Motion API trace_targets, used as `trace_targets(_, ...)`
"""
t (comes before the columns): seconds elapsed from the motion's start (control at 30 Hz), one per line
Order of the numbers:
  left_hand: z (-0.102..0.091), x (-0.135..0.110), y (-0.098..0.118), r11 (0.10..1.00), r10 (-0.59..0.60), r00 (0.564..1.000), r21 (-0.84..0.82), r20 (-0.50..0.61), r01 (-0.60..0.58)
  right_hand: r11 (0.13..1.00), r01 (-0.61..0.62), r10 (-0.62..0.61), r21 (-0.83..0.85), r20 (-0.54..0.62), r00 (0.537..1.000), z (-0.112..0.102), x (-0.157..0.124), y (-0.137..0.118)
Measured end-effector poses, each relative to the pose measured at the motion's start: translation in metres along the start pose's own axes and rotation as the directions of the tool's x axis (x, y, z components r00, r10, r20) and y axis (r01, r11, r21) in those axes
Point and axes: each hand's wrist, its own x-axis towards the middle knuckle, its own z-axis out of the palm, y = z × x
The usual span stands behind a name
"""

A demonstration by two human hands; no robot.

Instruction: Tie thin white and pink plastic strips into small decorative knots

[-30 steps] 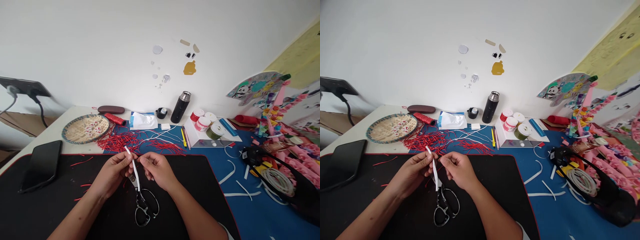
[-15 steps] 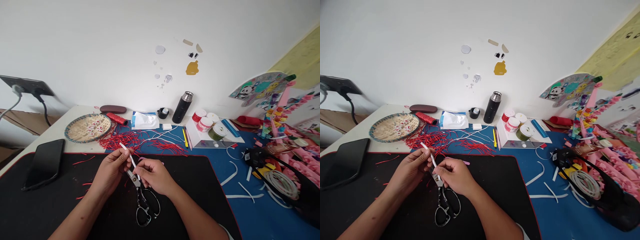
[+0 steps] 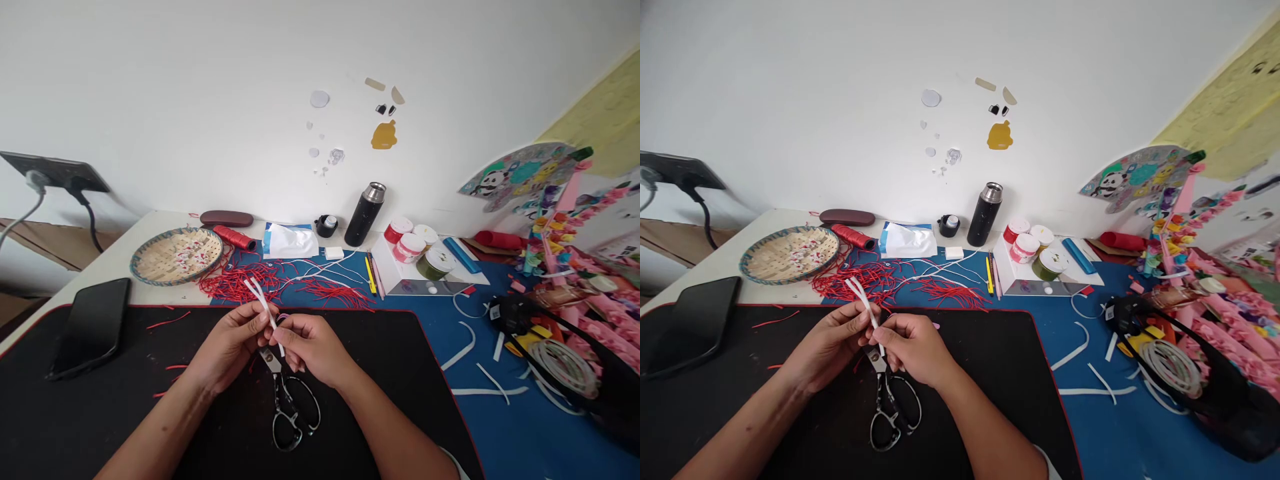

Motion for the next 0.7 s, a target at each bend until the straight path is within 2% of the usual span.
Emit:
trace_targets(0.33, 0.0006, -0.0008, 0.0025, 0.999, 0.018, 1.0, 0.036, -0.01, -0.018, 0.999, -0.005, 0.004, -0.032, -0.022, 1.0, 0.0001, -0.0004, -0.0033)
trace_targets(0.53, -0.0006, -0.0001, 0.0039, 1.0, -0.007, 1.0, 0.02, -0.024, 0.007, 0.995, 0.079, -0.088, -0.06, -0.164, 0.983, -0.0022, 0.0013, -0.0049)
trace_targets(0.7, 0.0013, -0.0021, 0.0035, 0.994, -0.085, 0.996, 0.066, 0.027, 0.083, 0.985, 0.158, -0.169, -0.064, -0.24, 0.956, -0.0036, 0.0017, -0.0072)
